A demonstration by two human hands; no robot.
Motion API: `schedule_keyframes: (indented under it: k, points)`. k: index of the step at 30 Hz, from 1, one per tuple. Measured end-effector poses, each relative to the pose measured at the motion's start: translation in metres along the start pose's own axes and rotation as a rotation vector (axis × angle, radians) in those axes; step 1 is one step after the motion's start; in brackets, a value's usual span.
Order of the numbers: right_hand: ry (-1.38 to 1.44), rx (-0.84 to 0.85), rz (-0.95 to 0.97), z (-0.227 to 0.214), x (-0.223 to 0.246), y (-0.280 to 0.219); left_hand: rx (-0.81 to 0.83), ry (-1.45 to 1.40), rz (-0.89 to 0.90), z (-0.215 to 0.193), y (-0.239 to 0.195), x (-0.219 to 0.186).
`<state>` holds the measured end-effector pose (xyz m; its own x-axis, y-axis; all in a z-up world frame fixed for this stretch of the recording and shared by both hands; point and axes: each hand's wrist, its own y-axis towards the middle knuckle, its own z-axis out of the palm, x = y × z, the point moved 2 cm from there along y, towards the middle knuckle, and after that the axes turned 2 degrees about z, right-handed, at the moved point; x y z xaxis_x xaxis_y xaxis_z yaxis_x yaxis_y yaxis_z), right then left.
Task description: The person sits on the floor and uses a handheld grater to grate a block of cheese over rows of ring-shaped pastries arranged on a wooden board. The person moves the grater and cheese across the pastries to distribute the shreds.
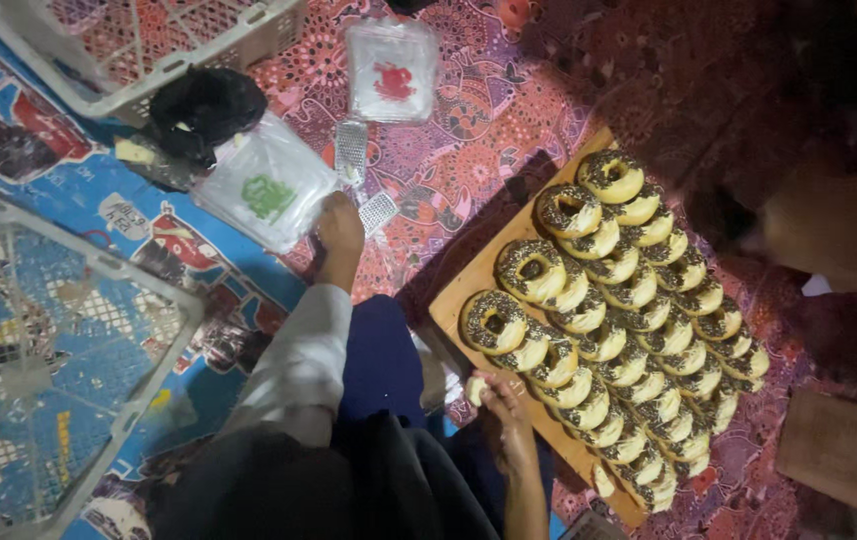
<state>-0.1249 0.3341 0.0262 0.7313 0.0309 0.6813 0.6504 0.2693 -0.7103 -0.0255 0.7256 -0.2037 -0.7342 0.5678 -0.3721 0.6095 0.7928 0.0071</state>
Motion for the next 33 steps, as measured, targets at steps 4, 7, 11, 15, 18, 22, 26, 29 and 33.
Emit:
schedule_keyframes:
  k: [4, 7, 11, 15, 18, 22, 26, 29, 33]
  points:
    - [0.078, 0.080, 0.032, -0.004, -0.015, -0.002, 0.123, 0.075, -0.116, 0.018, 0.005, -0.013]
    - [0.025, 0.130, -0.011, -0.002, -0.025, 0.000, 0.203, 0.019, -0.239, 0.020, 0.015, -0.015]
    - [-0.026, 0.084, 0.004, 0.002, -0.031, -0.002, 0.477, -0.331, -0.348, 0.014, 0.032, -0.009]
    - [-0.079, 0.028, 0.001, -0.002, -0.028, -0.009, 0.239, -0.368, -0.069, -0.003, 0.046, -0.023]
    - [-0.059, 0.064, -0.062, -0.003, -0.019, -0.015, 0.065, -0.426, 0.047, -0.026, 0.040, -0.020]
    - [-0.060, 0.031, -0.050, 0.007, -0.008, -0.025, 0.046, -0.275, 0.100, -0.073, 0.024, -0.010]
    - [0.049, -0.006, -0.104, 0.017, 0.005, -0.023, -0.172, -0.730, 0.391, -0.140, -0.024, -0.015]
    - [0.204, 0.050, -0.134, 0.014, 0.011, -0.025, 0.071, -1.122, 0.364, -0.190, -0.082, -0.022]
    - [0.225, 0.189, -0.336, 0.021, 0.022, -0.034, 0.419, -1.478, 0.210, -0.251, -0.159, -0.037]
